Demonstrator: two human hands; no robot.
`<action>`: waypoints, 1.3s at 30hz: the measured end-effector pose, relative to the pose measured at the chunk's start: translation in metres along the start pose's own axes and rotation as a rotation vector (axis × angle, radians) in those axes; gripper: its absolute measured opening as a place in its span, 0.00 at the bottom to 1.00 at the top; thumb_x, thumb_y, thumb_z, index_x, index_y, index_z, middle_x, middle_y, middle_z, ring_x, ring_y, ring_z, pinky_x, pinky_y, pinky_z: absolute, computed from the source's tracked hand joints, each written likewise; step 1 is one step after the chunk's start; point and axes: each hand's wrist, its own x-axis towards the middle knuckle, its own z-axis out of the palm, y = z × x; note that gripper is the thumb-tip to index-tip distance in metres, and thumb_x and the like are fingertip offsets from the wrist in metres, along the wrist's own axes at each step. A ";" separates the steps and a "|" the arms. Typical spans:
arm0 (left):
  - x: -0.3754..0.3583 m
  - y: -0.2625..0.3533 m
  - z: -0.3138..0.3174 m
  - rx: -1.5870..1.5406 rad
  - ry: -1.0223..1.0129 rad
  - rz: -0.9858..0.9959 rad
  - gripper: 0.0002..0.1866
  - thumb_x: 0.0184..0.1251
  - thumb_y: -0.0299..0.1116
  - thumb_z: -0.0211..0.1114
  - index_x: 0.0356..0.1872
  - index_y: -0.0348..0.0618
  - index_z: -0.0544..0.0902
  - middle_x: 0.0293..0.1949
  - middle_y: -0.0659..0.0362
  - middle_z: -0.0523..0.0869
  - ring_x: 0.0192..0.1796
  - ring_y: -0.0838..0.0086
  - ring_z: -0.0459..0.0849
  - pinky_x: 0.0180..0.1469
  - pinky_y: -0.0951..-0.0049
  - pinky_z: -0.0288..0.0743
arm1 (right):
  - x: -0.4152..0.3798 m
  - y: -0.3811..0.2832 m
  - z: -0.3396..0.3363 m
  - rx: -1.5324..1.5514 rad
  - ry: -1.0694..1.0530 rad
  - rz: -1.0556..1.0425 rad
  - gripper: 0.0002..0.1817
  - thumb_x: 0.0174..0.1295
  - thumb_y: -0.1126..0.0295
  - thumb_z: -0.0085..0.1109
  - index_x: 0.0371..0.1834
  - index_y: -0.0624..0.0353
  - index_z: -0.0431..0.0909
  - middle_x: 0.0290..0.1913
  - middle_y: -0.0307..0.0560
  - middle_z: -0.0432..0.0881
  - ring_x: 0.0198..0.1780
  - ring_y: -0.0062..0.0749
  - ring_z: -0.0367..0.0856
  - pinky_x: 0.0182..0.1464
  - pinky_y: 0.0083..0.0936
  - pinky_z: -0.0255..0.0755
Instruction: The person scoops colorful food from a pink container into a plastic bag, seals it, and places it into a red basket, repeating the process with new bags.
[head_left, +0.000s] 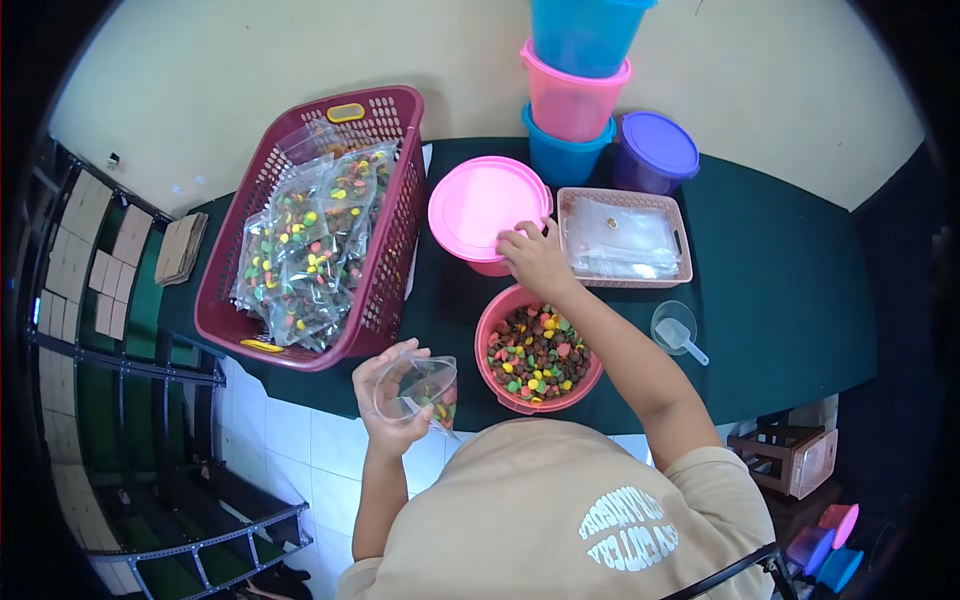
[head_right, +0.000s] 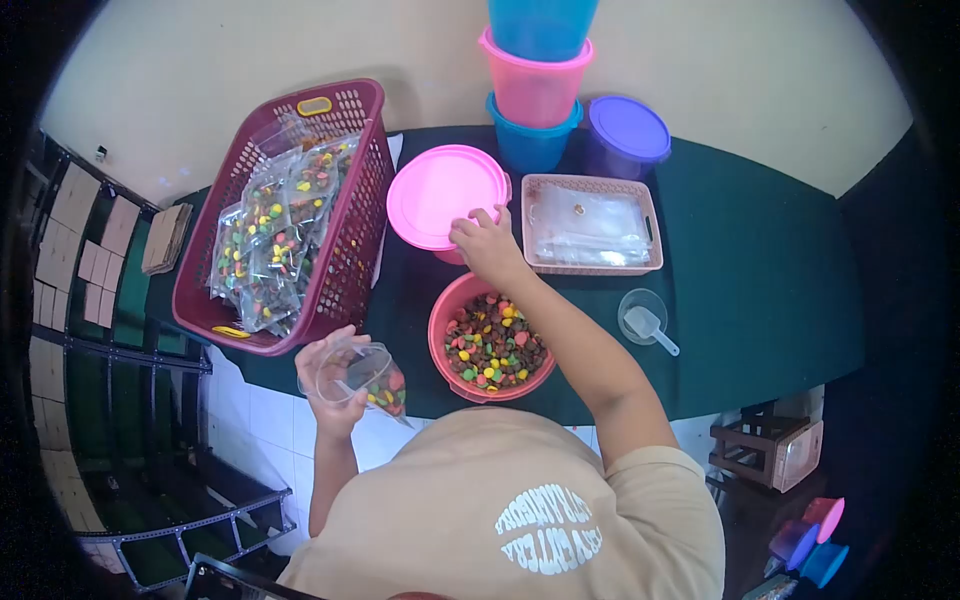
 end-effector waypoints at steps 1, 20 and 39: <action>0.002 -0.001 -0.003 -0.003 0.003 0.008 0.41 0.46 0.30 0.74 0.62 0.47 0.60 0.58 0.40 0.71 0.59 0.53 0.76 0.62 0.52 0.70 | -0.002 0.001 -0.001 -0.006 0.003 -0.006 0.13 0.51 0.64 0.65 0.41 0.48 0.78 0.50 0.32 0.78 0.56 0.33 0.72 0.63 0.53 0.56; 0.026 -0.015 0.044 -0.039 -0.027 -0.025 0.40 0.47 0.33 0.74 0.61 0.42 0.61 0.59 0.40 0.72 0.59 0.56 0.76 0.63 0.56 0.69 | -0.180 -0.072 -0.111 0.422 -0.232 -0.127 0.12 0.52 0.63 0.65 0.37 0.51 0.76 0.45 0.36 0.77 0.50 0.33 0.73 0.62 0.49 0.61; 0.005 0.003 0.028 0.044 0.030 -0.034 0.41 0.48 0.33 0.75 0.62 0.43 0.60 0.60 0.39 0.71 0.59 0.55 0.76 0.63 0.54 0.68 | -0.124 -0.123 -0.084 0.562 -0.359 0.044 0.12 0.57 0.65 0.62 0.38 0.59 0.73 0.38 0.47 0.75 0.35 0.39 0.79 0.34 0.36 0.75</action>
